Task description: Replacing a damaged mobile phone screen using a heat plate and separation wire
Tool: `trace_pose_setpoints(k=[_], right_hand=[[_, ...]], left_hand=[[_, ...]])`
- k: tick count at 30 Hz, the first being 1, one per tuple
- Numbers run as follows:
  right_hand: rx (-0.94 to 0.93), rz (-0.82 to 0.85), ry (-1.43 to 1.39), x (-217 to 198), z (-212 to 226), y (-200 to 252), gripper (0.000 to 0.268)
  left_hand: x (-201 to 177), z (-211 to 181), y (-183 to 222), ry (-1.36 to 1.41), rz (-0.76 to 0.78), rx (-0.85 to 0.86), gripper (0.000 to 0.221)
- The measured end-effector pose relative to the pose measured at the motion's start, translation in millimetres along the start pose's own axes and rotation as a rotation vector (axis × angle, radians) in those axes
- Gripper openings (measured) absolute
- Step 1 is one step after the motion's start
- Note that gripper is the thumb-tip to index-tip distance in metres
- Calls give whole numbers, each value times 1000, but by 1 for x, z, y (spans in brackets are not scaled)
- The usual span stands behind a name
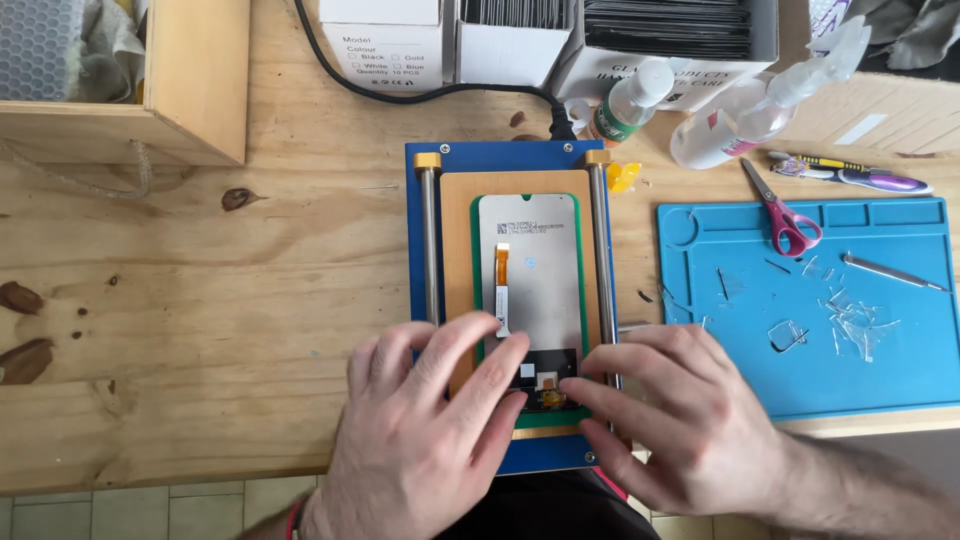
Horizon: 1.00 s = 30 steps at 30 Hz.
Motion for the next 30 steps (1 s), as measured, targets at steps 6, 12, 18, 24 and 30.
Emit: trace_pose_setpoints(k=[6,12,18,24,30], right_hand=[[7,-47,168,7,14,14,42],[29,-37,177,8,19,16,48],[51,-31,179,11,20,17,48],[78,-29,189,14,21,24,47],[136,-56,155,12,20,27,45]], left_hand=[[6,-28,24,-154,-121,121,39],[12,-38,31,-294,-124,115,47],[10,-37,27,-224,-83,86,39],[1,-28,21,-26,-34,76,35],[-3,-30,24,-4,0,64,46]])
Point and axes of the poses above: each hand's wrist, its own y-axis away from the middle knuckle, its own x-axis out of the palm, z = x × y, the point moved 6 cm from there along -y, towards the middle knuckle, and after that the axes turned 6 degrees about -z, right-handed, at the moved point
